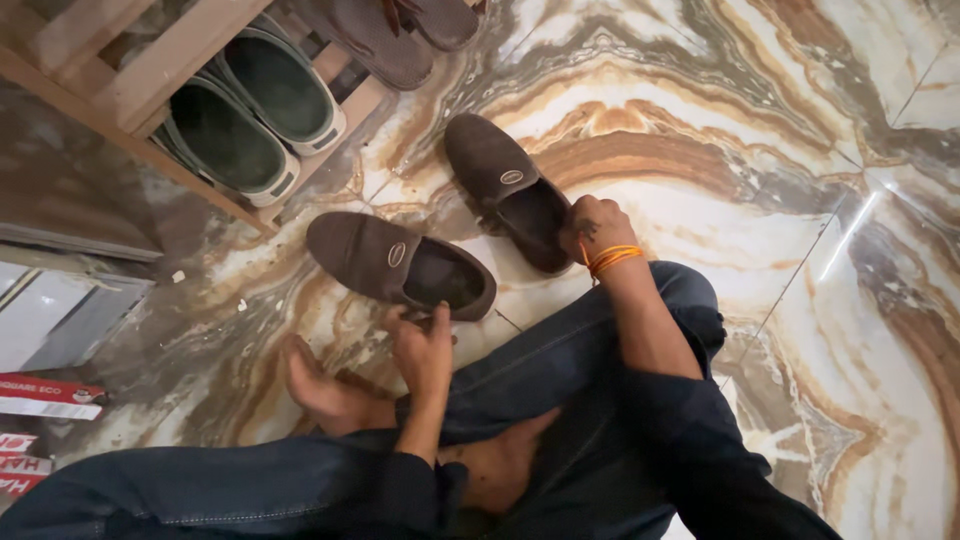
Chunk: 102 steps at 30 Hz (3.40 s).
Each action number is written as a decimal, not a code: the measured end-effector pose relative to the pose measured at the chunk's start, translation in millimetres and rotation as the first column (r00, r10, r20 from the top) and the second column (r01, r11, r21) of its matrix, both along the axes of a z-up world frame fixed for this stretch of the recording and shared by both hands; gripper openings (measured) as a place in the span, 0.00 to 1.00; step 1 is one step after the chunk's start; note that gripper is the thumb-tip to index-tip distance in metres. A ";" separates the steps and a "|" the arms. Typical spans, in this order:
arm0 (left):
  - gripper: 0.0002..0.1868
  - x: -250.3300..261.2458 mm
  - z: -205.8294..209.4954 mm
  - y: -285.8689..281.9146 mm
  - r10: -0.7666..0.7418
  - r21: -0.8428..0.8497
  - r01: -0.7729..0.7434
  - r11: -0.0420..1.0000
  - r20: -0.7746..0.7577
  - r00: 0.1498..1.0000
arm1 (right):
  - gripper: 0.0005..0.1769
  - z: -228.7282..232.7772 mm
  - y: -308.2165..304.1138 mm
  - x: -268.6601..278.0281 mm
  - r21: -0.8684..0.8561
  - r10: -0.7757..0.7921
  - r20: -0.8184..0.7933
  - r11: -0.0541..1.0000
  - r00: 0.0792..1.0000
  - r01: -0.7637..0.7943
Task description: The person sits on the floor and repeatedly removes pairs of shoes from a wooden shoe rack, places them on the floor, and then returns them to the rack. The person handles brown loafers, brown flip-flops, and green clogs, moving them between the rack and the floor multiple times.
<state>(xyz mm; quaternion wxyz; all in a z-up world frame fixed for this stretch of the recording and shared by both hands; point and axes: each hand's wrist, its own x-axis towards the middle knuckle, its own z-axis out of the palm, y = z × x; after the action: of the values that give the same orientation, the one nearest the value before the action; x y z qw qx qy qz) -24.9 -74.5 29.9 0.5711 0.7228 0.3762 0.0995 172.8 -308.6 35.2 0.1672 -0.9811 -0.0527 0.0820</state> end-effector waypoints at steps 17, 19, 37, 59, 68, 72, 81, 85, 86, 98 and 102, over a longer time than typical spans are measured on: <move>0.42 7.2 27.4 2.0 -0.079 -0.125 0.064 0.990 -0.117 0.990 | 0.15 50.9 40.3 -22.7 -0.045 0.187 -0.279 0.977 0.942 -0.207; 0.41 7.8 19.9 9.1 -0.151 0.149 0.152 0.977 -0.022 0.988 | 0.12 58.1 49.4 -28.5 0.144 0.097 -0.461 0.989 0.882 -0.034; 0.40 33.4 -1.1 35.4 -0.165 0.302 0.174 0.937 -0.055 0.985 | 0.21 80.3 67.3 -51.0 0.178 0.120 -0.534 0.984 0.837 -0.028; 0.43 15.7 23.8 -14.4 0.001 -0.359 0.039 0.933 0.109 0.994 | 0.21 64.0 71.8 -72.4 0.398 -0.002 -0.594 0.868 0.804 0.297; 0.45 15.7 12.8 -19.5 -0.085 -0.381 0.103 0.919 0.063 0.994 | 0.23 44.4 72.1 -79.0 0.510 0.115 -0.520 0.837 0.846 0.200; 0.46 16.6 -1.6 -18.7 -0.102 -0.149 0.137 0.979 0.221 0.970 | 0.28 29.4 73.9 -76.6 0.457 0.046 -0.619 0.833 0.784 0.312; 0.48 20.5 33.2 -22.7 0.047 -0.658 0.056 0.751 0.139 0.989 | 0.33 -49.2 65.3 -80.1 0.510 0.028 -0.166 0.858 0.986 0.061; 0.46 28.0 38.2 -22.1 0.062 -0.736 -0.030 0.676 0.016 0.998 | 0.28 -46.8 60.0 -76.8 0.595 0.033 -0.282 0.790 0.959 0.148; 0.46 28.0 36.6 -21.5 0.073 -0.751 -0.034 0.660 0.019 0.997 | 0.28 -41.8 60.4 -78.1 0.626 0.059 -0.294 0.766 0.954 0.146; 0.48 7.0 78.1 -13.7 0.061 -0.825 0.081 0.560 0.139 0.988 | 0.32 70.0 64.3 -105.8 0.806 0.172 -0.483 0.470 0.858 0.360; 0.48 7.9 127.8 -18.8 0.113 -0.759 0.155 0.633 0.288 0.951 | 0.37 112.3 58.8 -110.8 0.881 0.178 -0.361 0.386 0.915 0.273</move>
<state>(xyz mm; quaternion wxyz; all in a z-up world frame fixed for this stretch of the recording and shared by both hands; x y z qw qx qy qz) -17.1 -93.3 157.6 0.8778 0.3873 0.2797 0.0335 62.0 -249.8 147.5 0.6909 -0.6843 -0.0250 0.2320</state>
